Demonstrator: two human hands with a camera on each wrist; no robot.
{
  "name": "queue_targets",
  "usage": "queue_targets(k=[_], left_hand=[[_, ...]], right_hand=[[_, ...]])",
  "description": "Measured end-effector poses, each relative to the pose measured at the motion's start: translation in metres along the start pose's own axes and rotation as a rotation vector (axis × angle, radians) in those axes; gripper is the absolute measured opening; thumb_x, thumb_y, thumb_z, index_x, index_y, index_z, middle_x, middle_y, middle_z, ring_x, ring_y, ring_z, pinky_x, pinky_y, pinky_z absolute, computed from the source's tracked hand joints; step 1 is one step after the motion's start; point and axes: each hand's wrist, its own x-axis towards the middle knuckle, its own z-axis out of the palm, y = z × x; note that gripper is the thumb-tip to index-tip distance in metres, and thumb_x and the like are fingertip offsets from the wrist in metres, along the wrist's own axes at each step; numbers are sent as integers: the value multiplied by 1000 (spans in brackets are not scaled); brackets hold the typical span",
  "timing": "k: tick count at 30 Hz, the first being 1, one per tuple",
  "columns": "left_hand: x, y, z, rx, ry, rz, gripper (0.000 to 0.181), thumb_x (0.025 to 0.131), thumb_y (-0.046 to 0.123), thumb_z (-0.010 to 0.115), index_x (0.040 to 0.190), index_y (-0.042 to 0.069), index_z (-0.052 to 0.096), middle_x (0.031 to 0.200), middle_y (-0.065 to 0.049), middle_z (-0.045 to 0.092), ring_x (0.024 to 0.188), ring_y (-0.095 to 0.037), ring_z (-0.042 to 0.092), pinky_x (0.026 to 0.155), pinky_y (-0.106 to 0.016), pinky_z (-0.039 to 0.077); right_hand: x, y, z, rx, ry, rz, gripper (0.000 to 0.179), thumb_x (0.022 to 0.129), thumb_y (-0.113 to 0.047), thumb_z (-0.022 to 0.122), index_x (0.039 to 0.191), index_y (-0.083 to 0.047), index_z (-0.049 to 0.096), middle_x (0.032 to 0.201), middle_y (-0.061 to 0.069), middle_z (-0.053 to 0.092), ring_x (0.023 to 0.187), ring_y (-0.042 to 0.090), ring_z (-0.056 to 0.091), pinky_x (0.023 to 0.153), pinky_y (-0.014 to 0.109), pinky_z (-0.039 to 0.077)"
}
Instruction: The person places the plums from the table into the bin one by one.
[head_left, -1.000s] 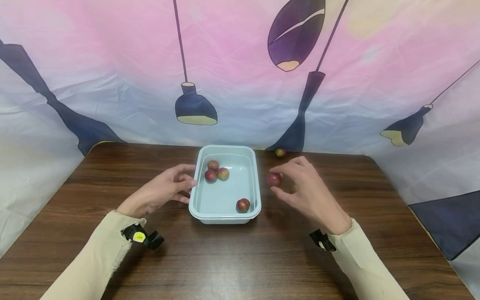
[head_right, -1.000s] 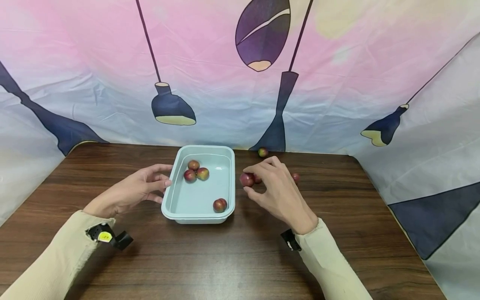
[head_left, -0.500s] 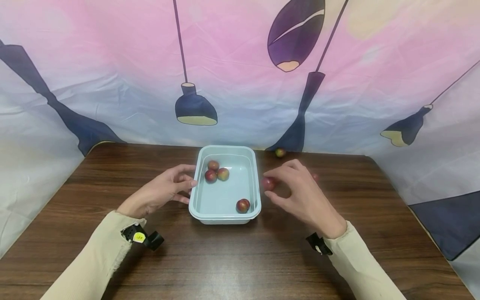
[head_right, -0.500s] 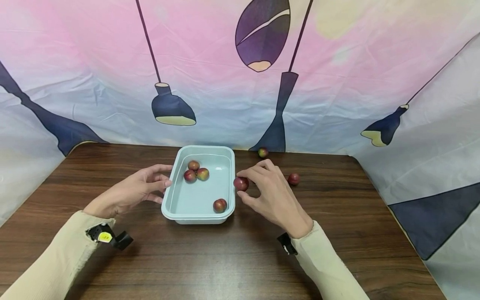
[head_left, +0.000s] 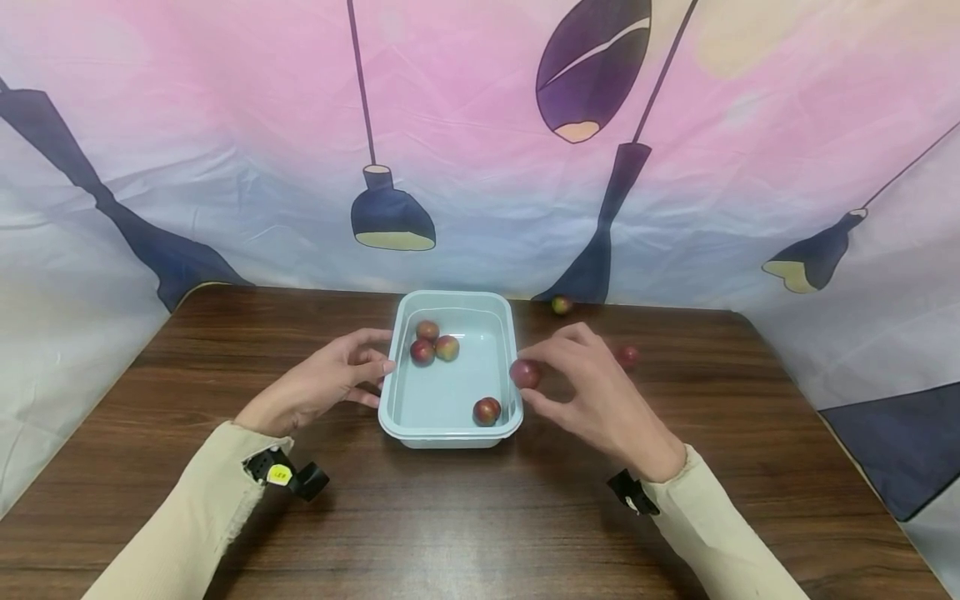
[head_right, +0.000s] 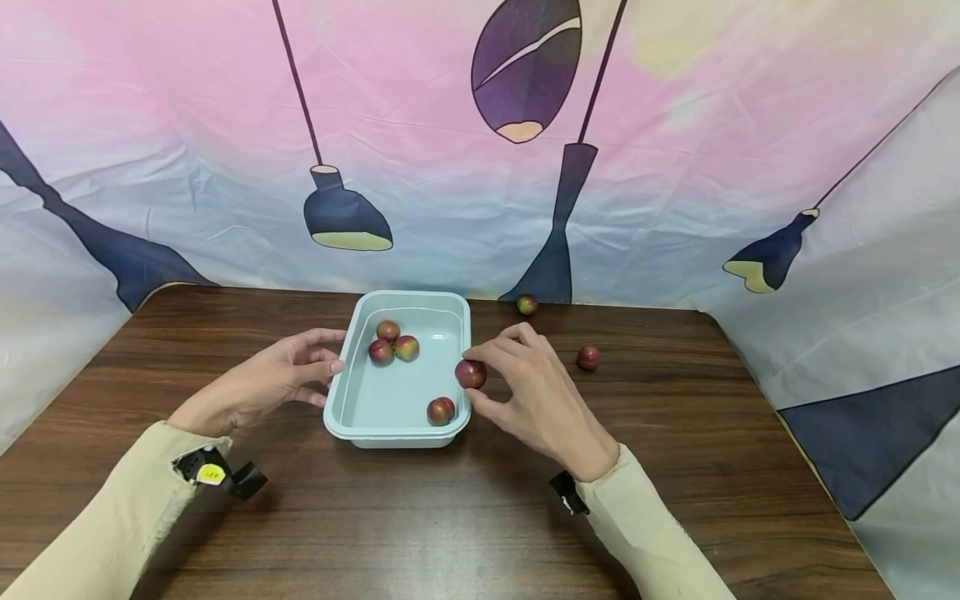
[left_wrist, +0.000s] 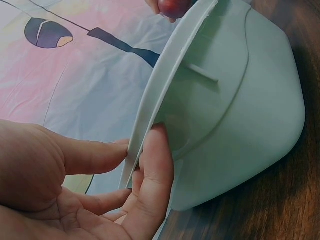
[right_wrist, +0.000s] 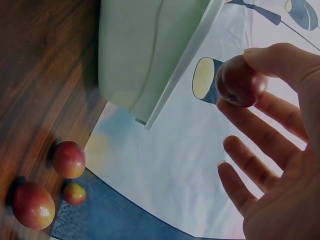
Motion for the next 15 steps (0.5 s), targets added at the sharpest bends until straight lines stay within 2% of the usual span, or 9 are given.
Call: queue_targets(k=[6, 15], left_hand=[[0, 1, 1, 0, -1, -3, 62, 107, 14, 54, 159, 2, 23, 128, -30, 58, 101, -23, 67, 84, -35, 64], [0, 1, 1, 1, 4, -6, 61, 107, 13, 53, 159, 2, 23, 128, -29, 58, 104, -23, 67, 85, -36, 63]], right_hand=[[0, -3, 2, 4, -2, -19, 37, 84, -25, 85, 118, -22, 73, 106, -12, 72, 108, 12, 51, 91, 34, 47], [-1, -6, 4, 21, -44, -5, 33, 88, -26, 81, 119, -24, 71, 108, -15, 70, 110, 9, 49, 93, 32, 47]])
